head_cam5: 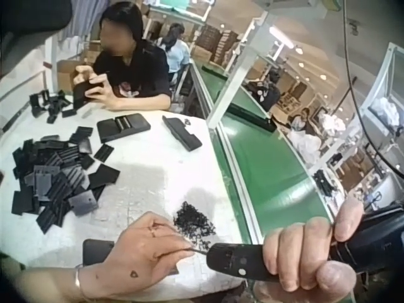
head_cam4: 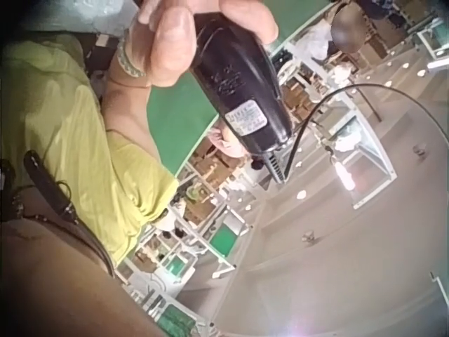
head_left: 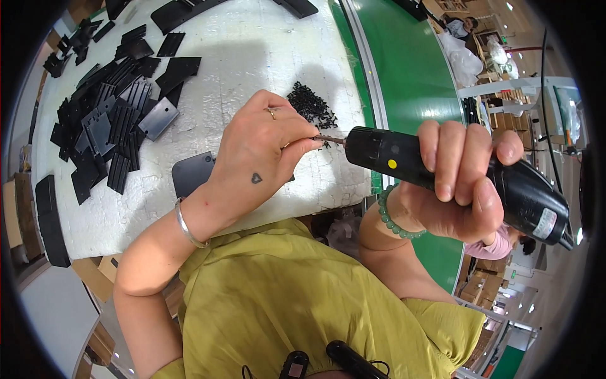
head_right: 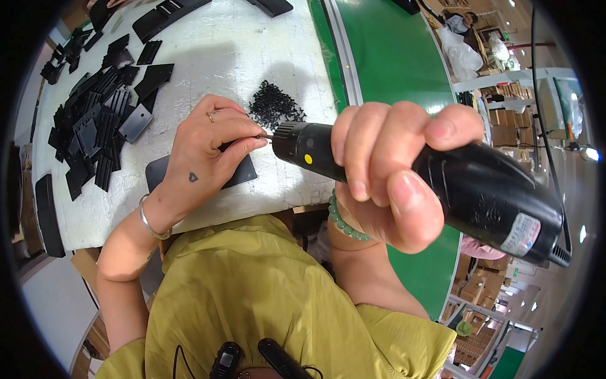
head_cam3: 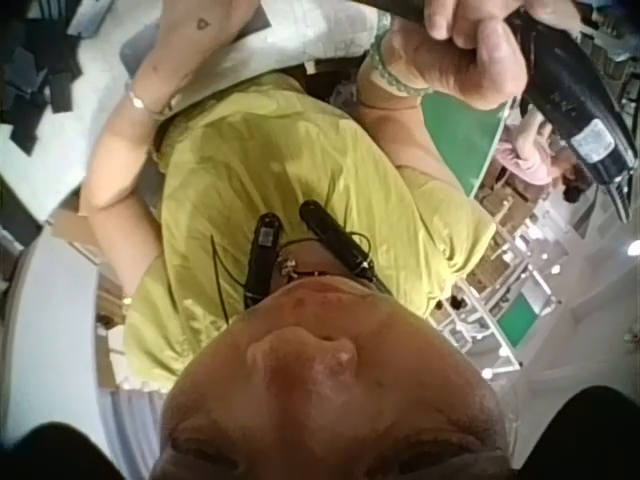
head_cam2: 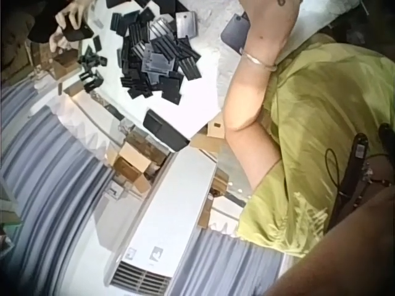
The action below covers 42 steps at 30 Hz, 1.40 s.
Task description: Assembling plastic parts using an electric screwdriver on a factory assembly line.
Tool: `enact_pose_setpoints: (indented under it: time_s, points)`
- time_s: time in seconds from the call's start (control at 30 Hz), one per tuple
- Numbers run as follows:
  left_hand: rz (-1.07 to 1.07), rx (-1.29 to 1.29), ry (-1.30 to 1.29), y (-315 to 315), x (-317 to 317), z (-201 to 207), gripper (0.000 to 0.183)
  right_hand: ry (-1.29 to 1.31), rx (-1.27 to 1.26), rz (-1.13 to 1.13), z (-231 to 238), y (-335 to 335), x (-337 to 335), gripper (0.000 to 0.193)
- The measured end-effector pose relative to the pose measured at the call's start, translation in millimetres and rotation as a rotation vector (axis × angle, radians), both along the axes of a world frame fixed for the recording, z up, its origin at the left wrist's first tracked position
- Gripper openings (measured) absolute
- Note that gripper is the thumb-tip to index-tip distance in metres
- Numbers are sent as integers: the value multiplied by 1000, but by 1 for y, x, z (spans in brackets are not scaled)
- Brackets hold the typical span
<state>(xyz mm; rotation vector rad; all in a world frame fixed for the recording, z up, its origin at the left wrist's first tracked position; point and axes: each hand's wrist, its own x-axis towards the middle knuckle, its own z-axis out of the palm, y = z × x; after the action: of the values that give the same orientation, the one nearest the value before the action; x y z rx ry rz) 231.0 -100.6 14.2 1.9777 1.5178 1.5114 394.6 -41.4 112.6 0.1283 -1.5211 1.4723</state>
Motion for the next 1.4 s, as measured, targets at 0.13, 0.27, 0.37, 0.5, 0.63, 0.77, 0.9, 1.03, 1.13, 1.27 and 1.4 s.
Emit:
enact_pose_setpoints:
  time_s: [0.13, 0.27, 0.37, 0.5, 0.63, 0.77, 0.9, 1.03, 1.13, 1.27, 1.4]
  points:
    - [-37, -2, -139, -5, -3, -2, 9, 14, 4, 7, 4, -6, -3, 31]
    - [-164, 108, -165, -7, -9, -2, 12, 75, -76, 25, 10, -11, -6, 29]
    - [-87, 110, -137, -15, -9, -4, 12, 59, -64, 48, 8, -15, -10, 29]
    - [-44, 25, -138, -29, -16, -11, 28, -28, 10, 79, 2, -20, -20, 31]
    - [106, -166, 15, -45, -32, -3, 80, -164, 35, 91, -12, -22, -30, 30]
    - [220, -147, 71, -58, -62, -22, 73, -205, 3, 127, -24, -33, -37, 32]
    - [225, -270, 225, -66, -55, -25, 53, -282, 10, 180, -34, -43, -43, 33]
    - [262, -358, 234, -70, -48, -27, 49, -415, 20, 181, -33, -48, -44, 31]
    - [210, -499, 213, -70, -46, -30, 44, -407, 7, 215, -35, -52, -47, 31]
    - [218, -462, 158, -72, -48, -34, 39, -461, -13, 195, -37, -57, -52, 28]
    - [224, -443, 130, -71, -48, -37, 38, -476, 135, 284, -35, -55, -59, 26]
